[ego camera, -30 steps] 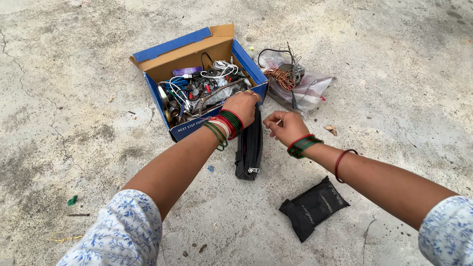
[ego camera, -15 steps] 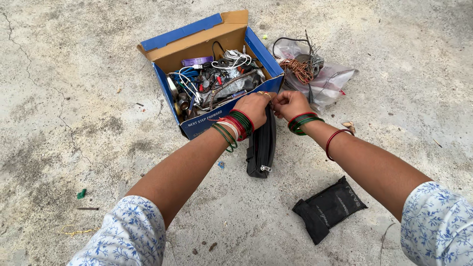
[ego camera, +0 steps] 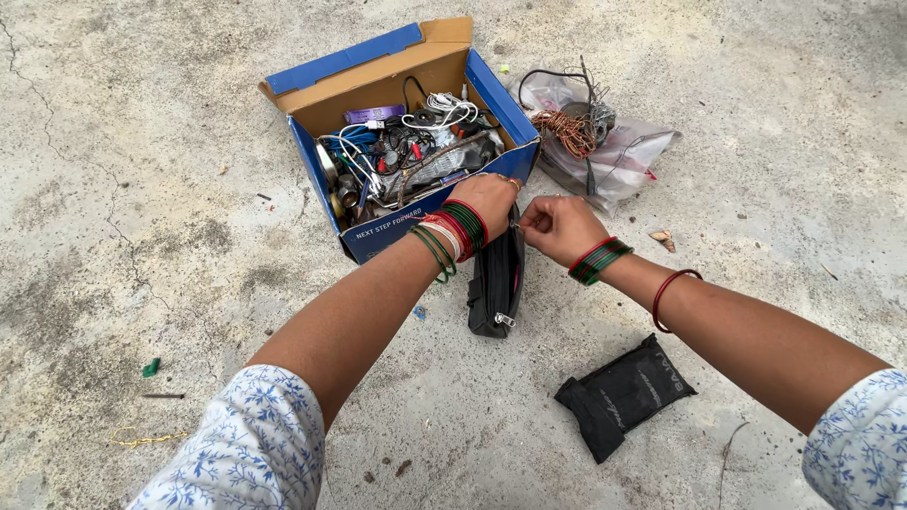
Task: The person places a wrench and a pair of scissors into a black pouch, zips it closed, and puts it inside a blue cardboard box. They then gather small metal components, place them into a second black pouch, and add it to the box.
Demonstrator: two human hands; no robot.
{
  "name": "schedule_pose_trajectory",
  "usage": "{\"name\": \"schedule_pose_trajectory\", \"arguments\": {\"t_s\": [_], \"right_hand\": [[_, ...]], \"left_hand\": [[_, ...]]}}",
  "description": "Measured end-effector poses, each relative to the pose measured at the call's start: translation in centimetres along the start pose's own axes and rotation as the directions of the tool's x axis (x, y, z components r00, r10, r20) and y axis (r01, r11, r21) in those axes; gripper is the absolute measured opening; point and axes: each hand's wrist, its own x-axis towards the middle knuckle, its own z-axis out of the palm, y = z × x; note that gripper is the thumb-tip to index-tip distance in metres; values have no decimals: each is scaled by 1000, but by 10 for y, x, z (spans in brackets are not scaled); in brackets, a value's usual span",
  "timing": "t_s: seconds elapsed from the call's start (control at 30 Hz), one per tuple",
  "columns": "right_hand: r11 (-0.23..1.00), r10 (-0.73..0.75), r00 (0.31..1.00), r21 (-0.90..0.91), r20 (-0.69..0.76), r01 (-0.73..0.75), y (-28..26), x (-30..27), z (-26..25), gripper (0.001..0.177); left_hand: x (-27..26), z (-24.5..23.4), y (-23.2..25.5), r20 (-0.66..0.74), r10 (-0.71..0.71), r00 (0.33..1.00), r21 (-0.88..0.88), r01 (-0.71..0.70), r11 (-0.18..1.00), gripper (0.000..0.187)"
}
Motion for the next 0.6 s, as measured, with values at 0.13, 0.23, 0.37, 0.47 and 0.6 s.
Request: {"name": "schedule_pose_trajectory", "arguments": {"t_s": [0.13,0.23,0.37,0.47,0.6], "right_hand": [[999,-21,998,33,62,19,-11,-25,-5,14],[999,-26,994,43,111,21,-19,-47,-5,14],[993,-35,982,116,186,13,-34,-77,-2,14],[990,9,970,137,244,-44,-45,-96,-1,13],[993,-74,963,105,260,48,-54,-108,-1,12]], "left_hand": [[5,1,-1,75,-19,997,84,13,996,33],[6,-2,1,133,-46,990,104,32,994,34],[5,-5,2,180,-86,980,99,69,993,34],[3,-8,1,170,-63,983,102,46,994,39],[0,-14,3,197,-97,976,96,79,992,44]]}}
